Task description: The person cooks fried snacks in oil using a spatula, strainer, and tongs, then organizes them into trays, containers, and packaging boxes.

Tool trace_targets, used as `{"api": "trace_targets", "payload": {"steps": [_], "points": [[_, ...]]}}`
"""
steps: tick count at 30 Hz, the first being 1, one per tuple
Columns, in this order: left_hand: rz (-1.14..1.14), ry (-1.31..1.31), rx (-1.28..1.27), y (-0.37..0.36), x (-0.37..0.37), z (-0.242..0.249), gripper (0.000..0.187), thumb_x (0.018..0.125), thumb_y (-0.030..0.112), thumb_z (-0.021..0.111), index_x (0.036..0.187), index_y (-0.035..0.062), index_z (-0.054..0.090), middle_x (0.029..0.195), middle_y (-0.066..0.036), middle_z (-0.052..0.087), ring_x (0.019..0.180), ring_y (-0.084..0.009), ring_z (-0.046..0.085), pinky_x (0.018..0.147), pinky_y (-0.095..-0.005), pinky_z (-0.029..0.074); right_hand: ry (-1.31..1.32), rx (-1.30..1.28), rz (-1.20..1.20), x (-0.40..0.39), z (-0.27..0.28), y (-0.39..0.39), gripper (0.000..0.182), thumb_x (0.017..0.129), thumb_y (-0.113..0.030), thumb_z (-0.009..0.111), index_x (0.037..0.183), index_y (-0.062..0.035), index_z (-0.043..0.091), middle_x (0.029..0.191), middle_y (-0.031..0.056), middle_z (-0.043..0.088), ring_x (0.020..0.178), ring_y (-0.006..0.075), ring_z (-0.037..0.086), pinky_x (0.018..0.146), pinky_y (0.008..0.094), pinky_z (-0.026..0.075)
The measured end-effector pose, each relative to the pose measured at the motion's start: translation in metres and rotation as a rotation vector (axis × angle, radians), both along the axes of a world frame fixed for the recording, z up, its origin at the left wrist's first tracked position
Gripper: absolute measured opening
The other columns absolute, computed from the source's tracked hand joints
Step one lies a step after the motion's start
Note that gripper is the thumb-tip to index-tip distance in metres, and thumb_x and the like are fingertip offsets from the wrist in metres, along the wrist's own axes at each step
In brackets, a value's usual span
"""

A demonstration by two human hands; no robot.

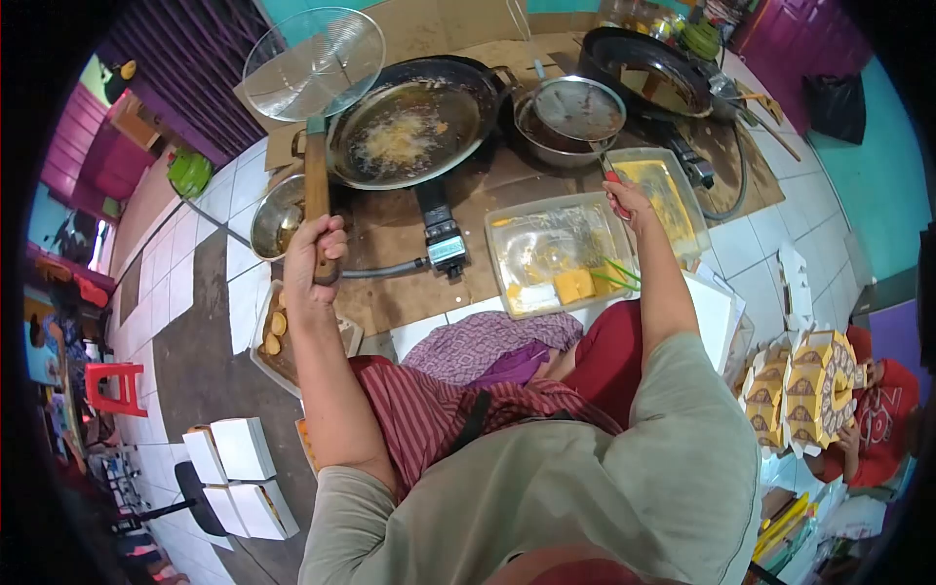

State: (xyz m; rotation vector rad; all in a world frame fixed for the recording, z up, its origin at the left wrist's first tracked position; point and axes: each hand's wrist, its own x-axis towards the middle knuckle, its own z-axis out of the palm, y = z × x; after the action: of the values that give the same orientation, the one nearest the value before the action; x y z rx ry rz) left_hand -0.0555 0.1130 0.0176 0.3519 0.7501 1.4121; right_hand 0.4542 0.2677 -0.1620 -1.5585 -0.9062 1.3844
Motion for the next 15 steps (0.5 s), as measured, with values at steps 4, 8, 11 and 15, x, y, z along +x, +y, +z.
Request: {"api": "trace_targets", "payload": {"steps": [4,8,11,15], "points": [[0.023,0.119,0.009,-0.001,0.0,-0.004,0.012,0.09,0.006,0.052,0.087,-0.0029,0.045,0.071,-0.003,0.045,0.054,-0.0055,0.041,0.043,-0.0182,0.038,-0.003,0.088,-0.021,-0.021,0.023,-0.01,0.017,0.081,-0.018,0.067,0.075,-0.0069,0.055,0.061,-0.0002,0.055,0.044,0.008,0.049,0.04,0.0241,0.039],[0.041,0.171,0.002,-0.005,-0.008,-0.01,0.011,0.089,0.005,0.052,0.087,-0.0035,0.046,0.076,-0.005,0.048,0.054,-0.006,0.043,0.042,-0.0189,0.038,-0.081,0.189,-0.031,-0.054,0.038,-0.033,0.019,0.082,-0.017,0.065,0.082,-0.0025,0.053,0.063,0.0024,0.056,0.044,0.0102,0.051,0.041,0.0264,0.041],[0.038,0.152,0.004,-0.005,-0.013,-0.013,0.011,0.089,0.005,0.052,0.087,-0.0042,0.046,0.076,-0.006,0.049,0.054,-0.0067,0.043,0.042,-0.019,0.038,-0.394,0.335,-0.06,-0.087,0.052,-0.043,0.021,0.084,-0.016,0.062,0.092,-0.0001,0.051,0.064,0.007,0.058,0.046,0.0146,0.056,0.043,0.0296,0.044],[0.046,0.126,0.012,-0.008,-0.012,-0.007,0.011,0.09,0.004,0.052,0.088,-0.0051,0.046,0.075,-0.006,0.049,0.055,-0.0075,0.043,0.043,-0.0191,0.039,-0.426,0.34,-0.122,-0.143,0.079,-0.045,0.028,0.086,-0.015,0.055,0.111,-0.0055,0.047,0.077,0.0188,0.064,0.062,0.0288,0.066,0.057,0.0413,0.052]]}}
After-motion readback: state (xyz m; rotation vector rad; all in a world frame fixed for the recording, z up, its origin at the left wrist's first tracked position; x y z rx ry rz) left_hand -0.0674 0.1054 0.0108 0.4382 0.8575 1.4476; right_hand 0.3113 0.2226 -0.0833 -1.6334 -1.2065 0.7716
